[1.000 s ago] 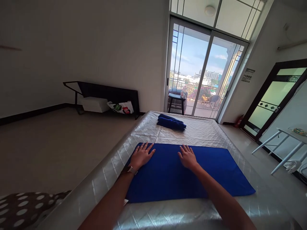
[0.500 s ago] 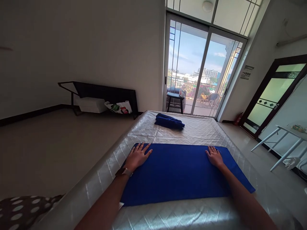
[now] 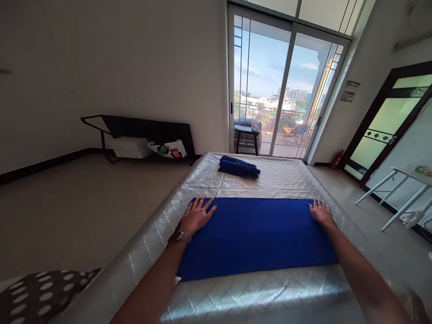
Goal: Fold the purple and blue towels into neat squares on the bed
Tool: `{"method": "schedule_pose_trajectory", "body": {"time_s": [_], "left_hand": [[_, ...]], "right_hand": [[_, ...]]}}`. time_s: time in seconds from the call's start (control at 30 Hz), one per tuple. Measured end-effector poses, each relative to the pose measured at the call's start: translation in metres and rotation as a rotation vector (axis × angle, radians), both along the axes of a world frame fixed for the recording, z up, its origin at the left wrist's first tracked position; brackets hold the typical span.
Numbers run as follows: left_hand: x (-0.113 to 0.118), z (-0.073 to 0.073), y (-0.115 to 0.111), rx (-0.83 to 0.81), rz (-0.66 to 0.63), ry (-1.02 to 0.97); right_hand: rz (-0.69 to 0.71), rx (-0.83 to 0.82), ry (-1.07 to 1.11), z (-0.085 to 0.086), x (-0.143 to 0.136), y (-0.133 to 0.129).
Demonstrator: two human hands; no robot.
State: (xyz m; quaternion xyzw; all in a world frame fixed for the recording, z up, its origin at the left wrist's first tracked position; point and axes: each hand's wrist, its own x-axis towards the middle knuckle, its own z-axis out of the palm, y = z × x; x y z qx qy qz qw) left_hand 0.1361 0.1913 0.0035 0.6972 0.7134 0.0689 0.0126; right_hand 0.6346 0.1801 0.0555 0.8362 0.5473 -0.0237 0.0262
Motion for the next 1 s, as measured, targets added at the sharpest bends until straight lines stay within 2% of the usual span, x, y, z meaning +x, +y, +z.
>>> {"method": "schedule_pose_trajectory", "body": {"time_s": [0.1,0.2,0.3,0.37,0.43,0.5,0.57,0.67,0.8,0.87,0.93,1.0], "left_hand": [[0.002,0.003,0.0,-0.024,0.003,-0.003],[0.002,0.004,0.0,-0.026,0.003,-0.006],[0.0,0.002,0.001,-0.013,-0.006,-0.015],[-0.001,0.0,0.002,-0.007,-0.014,-0.013],[-0.002,-0.002,0.003,0.002,-0.019,-0.006],[-0.003,-0.003,0.003,0.011,-0.02,0.0],[-0.003,-0.003,0.002,0.014,-0.019,0.001],[-0.002,0.001,0.001,-0.008,-0.016,0.0],[0.0,0.008,-0.002,-0.038,-0.002,0.0],[0.001,0.01,-0.003,-0.051,0.003,0.008],[0.001,0.011,-0.003,-0.065,0.007,0.023],[0.001,0.011,-0.003,-0.076,0.008,0.037]], "right_hand": [[0.116,0.081,-0.021,0.007,-0.051,0.0],[0.389,0.136,0.094,0.002,-0.131,-0.001],[0.643,0.127,0.238,-0.011,-0.208,-0.005],[0.722,0.102,0.292,-0.019,-0.238,-0.008],[0.739,0.068,0.314,-0.024,-0.245,-0.009],[0.721,0.04,0.307,-0.026,-0.23,-0.009],[0.674,0.025,0.276,-0.025,-0.198,-0.008],[0.533,-0.001,0.196,-0.021,-0.13,-0.006],[0.243,-0.02,0.094,-0.015,-0.03,-0.003],[0.139,-0.012,0.08,-0.015,0.006,-0.003],[0.091,-0.003,0.081,-0.016,0.027,-0.004],[0.085,0.002,0.081,-0.016,0.033,-0.006]]}}
